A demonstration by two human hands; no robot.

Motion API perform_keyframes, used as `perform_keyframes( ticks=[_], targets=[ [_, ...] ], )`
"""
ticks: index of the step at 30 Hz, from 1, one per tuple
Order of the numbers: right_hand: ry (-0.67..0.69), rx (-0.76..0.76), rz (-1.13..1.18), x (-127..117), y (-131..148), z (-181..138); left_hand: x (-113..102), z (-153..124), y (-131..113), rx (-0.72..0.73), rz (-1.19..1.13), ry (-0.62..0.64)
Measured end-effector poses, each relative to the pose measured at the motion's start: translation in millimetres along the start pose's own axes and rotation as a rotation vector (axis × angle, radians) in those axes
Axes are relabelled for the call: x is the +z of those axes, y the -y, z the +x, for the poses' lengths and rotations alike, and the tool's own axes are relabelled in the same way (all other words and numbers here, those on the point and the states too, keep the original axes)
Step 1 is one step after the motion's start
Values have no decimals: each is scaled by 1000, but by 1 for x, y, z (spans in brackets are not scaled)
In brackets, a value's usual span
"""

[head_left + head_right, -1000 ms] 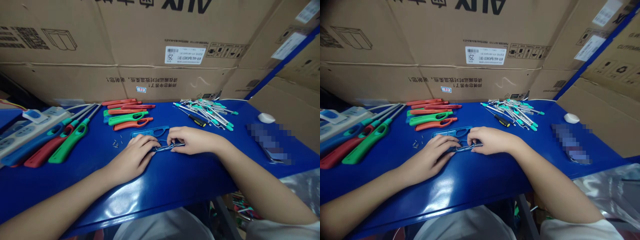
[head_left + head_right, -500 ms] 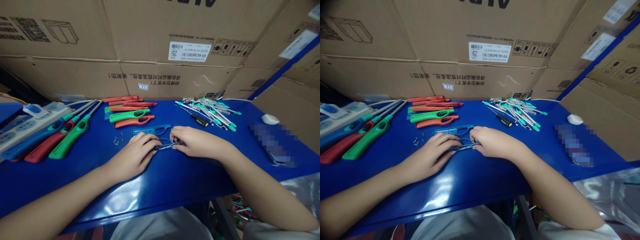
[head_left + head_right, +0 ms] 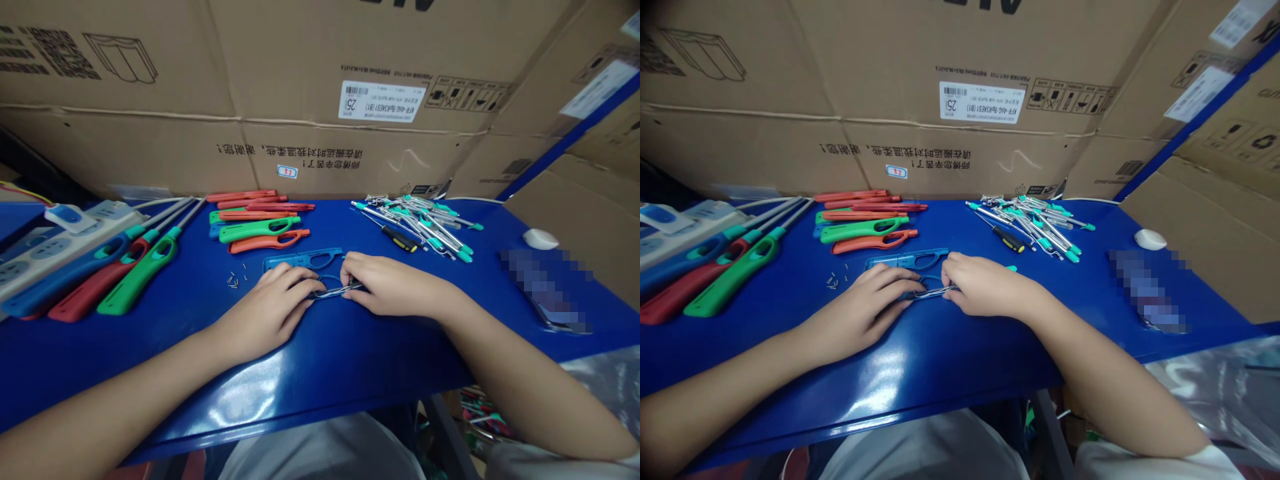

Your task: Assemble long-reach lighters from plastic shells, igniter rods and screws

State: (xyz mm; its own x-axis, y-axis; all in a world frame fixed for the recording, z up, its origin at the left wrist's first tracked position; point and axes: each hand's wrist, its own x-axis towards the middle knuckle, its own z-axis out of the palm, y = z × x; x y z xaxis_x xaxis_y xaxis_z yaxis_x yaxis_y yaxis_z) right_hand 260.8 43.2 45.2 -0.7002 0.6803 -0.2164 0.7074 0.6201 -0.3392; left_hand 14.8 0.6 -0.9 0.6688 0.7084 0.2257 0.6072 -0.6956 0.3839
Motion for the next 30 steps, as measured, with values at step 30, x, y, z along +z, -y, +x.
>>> perform_keyframes(
  ticks=[30],
  targets=[
    [-90,-188,124,-4,-13,2,1,-2,3,40,42,-16]
  ],
)
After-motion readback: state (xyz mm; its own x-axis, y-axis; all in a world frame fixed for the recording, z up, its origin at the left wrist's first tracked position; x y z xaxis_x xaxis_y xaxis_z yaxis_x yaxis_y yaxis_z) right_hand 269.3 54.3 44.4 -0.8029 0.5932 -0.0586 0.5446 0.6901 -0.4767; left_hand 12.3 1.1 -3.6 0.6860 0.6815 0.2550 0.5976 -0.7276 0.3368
